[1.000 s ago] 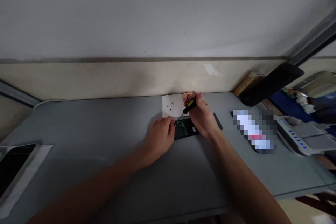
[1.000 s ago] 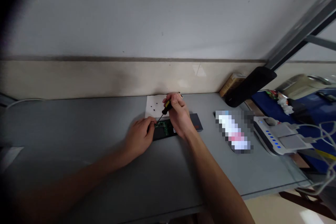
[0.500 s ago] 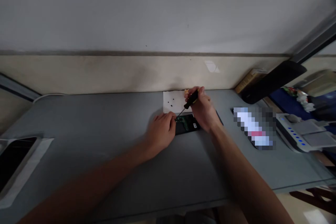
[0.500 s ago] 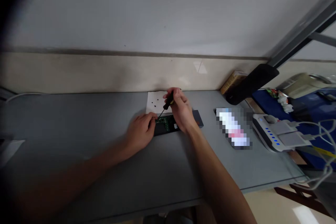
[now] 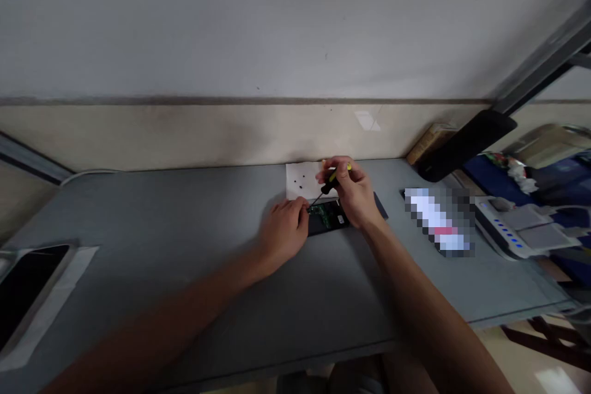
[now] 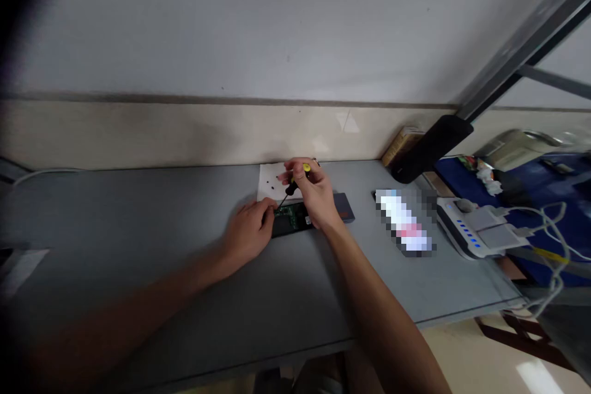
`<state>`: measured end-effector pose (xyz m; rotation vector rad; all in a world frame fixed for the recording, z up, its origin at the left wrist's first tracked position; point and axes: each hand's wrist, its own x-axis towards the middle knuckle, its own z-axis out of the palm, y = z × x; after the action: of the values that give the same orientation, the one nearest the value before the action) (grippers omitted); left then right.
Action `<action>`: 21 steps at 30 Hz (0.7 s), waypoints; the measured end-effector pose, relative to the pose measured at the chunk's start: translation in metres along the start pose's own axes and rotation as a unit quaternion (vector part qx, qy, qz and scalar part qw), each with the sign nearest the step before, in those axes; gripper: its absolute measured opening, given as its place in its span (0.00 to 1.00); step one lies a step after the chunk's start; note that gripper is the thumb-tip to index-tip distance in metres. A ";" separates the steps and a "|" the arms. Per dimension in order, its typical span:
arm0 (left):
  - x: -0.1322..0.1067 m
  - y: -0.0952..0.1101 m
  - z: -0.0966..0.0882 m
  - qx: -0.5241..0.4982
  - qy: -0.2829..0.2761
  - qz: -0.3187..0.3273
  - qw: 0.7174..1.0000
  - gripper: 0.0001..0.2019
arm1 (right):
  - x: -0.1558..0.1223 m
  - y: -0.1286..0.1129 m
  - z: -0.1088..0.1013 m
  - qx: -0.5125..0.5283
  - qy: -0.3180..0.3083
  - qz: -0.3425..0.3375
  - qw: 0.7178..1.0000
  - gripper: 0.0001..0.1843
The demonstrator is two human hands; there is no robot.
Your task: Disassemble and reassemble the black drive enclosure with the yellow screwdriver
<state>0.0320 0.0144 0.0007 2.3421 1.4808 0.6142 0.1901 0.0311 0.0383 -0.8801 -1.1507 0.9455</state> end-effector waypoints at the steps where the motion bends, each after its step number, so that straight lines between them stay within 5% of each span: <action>1: 0.000 0.001 -0.001 0.003 -0.008 -0.006 1.000 0.12 | 0.000 0.002 0.001 0.006 0.013 -0.002 1.000 0.26; 8: 0.000 0.003 -0.005 0.016 -0.019 0.014 1.000 0.12 | -0.012 -0.018 0.018 -0.026 0.044 -0.094 0.994 0.21; 12: -0.001 0.002 -0.004 0.026 -0.022 0.033 0.999 0.12 | -0.029 -0.058 -0.001 -0.206 0.021 -0.194 0.959 0.11; 15: -0.001 0.001 -0.003 0.029 -0.016 0.044 0.999 0.11 | -0.035 -0.072 -0.038 -0.455 -0.130 -0.120 0.873 0.12; 17: -0.001 0.000 -0.002 0.029 -0.011 0.046 0.998 0.10 | -0.035 -0.071 -0.063 -0.590 -0.208 -0.020 0.780 0.28; 19: -0.002 0.000 -0.002 0.021 -0.008 0.061 0.998 0.10 | -0.034 -0.068 -0.084 -0.669 -0.255 0.052 0.697 0.38; 21: -0.002 -0.001 -0.002 0.008 -0.009 0.092 0.996 0.09 | -0.033 -0.067 -0.096 -0.697 -0.280 0.075 0.656 0.38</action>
<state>0.0294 0.0132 0.0012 2.5080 1.2765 0.6266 0.2891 -0.0308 0.0710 -1.9938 -2.4615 0.2442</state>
